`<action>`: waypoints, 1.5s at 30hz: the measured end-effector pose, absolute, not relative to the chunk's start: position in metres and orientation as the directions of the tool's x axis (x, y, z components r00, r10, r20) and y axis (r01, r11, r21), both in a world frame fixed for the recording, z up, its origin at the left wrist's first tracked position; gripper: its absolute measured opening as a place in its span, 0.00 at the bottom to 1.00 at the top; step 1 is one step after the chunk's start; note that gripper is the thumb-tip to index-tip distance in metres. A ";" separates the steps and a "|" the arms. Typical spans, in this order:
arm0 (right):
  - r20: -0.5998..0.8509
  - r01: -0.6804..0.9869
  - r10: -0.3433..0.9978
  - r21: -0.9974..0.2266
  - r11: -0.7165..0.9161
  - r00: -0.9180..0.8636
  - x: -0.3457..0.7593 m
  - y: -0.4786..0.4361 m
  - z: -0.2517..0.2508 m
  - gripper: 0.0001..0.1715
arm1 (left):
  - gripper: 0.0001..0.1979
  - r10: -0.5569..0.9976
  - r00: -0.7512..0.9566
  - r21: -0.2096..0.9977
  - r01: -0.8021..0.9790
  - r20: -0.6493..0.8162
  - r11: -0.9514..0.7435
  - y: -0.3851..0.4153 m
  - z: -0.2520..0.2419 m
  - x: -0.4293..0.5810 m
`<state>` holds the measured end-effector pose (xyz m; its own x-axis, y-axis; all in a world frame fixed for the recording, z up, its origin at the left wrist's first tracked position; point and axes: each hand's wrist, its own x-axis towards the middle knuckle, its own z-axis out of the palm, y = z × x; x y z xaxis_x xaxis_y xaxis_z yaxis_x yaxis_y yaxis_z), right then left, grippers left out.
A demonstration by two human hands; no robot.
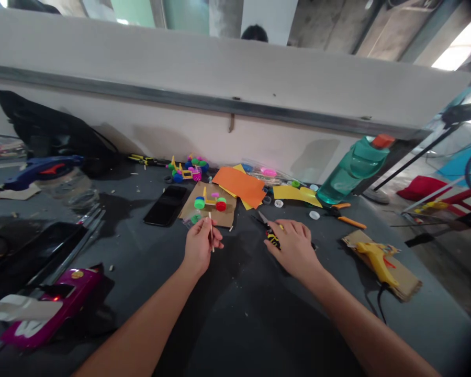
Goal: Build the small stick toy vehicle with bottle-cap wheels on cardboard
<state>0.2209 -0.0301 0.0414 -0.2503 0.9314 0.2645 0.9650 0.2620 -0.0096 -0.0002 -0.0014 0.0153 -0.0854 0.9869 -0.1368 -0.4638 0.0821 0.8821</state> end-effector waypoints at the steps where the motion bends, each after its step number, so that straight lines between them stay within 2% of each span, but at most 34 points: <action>1: 0.239 0.928 0.903 -0.017 0.372 -0.357 0.214 -0.028 0.047 0.18 | 0.13 0.988 -0.084 0.889 -0.451 -0.131 0.079 -0.002 0.015 0.000; 3: 0.176 0.838 0.827 -0.023 0.545 -0.534 0.199 -0.019 0.053 0.16 | 0.14 0.990 -0.074 0.906 -0.417 -0.117 0.076 -0.003 0.015 0.001; 6: 0.091 0.711 0.706 0.020 0.703 -0.702 0.174 0.003 0.049 0.14 | 0.15 0.993 -0.062 0.922 -0.380 -0.104 0.073 -0.004 0.016 0.001; 12: -0.001 0.584 0.591 0.151 0.798 -0.807 0.146 0.038 0.033 0.11 | 0.14 0.991 -0.029 0.923 -0.371 -0.127 0.107 -0.007 0.017 -0.001; 15: 0.040 0.601 0.600 0.111 0.792 -0.799 0.147 0.040 0.033 0.09 | 0.14 0.992 -0.031 0.933 -0.344 -0.125 0.107 -0.008 0.018 0.000; 17: 0.153 0.695 0.691 -0.040 0.718 -0.706 0.150 0.036 0.032 0.07 | 0.13 0.992 -0.035 0.937 -0.336 -0.118 0.099 -0.009 0.018 0.000; 19: 0.270 0.758 0.828 -0.335 0.559 -0.491 0.153 0.030 0.029 0.04 | 0.13 0.994 -0.040 0.941 -0.327 -0.104 0.085 -0.009 0.018 0.001; 20: 0.283 0.725 0.888 -0.513 0.459 -0.361 0.154 0.026 0.027 0.03 | 0.13 0.995 -0.035 0.944 -0.321 -0.097 0.081 -0.009 0.017 0.001; 22: 0.204 0.516 0.965 -0.816 0.261 -0.165 0.153 0.019 0.022 0.03 | 0.14 0.995 0.000 0.942 -0.323 -0.095 0.090 -0.009 0.016 0.003; 24: 0.084 0.248 0.991 -0.963 0.107 -0.101 0.151 0.012 0.019 0.07 | 0.14 0.992 0.059 0.933 -0.339 -0.110 0.123 -0.010 0.015 0.005; 26: 0.024 0.068 0.994 -0.997 0.031 -0.103 0.148 0.007 0.019 0.10 | 0.13 0.986 0.109 0.924 -0.349 -0.127 0.157 -0.011 0.014 0.007; 28: 0.006 -0.004 0.995 -1.000 0.006 -0.098 0.148 0.004 0.021 0.10 | 0.12 0.981 0.134 0.923 -0.343 -0.138 0.177 -0.011 0.013 0.008; 34: -0.061 -0.048 0.996 -0.997 -0.065 -0.069 0.151 0.003 0.025 0.11 | 0.13 0.970 0.143 0.927 -0.295 -0.197 0.232 -0.012 0.012 0.009; 45: -0.202 -0.119 0.977 -0.971 -0.208 -0.063 0.145 -0.002 0.022 0.12 | 0.14 0.960 0.133 0.903 -0.327 -0.248 0.278 -0.013 0.012 0.011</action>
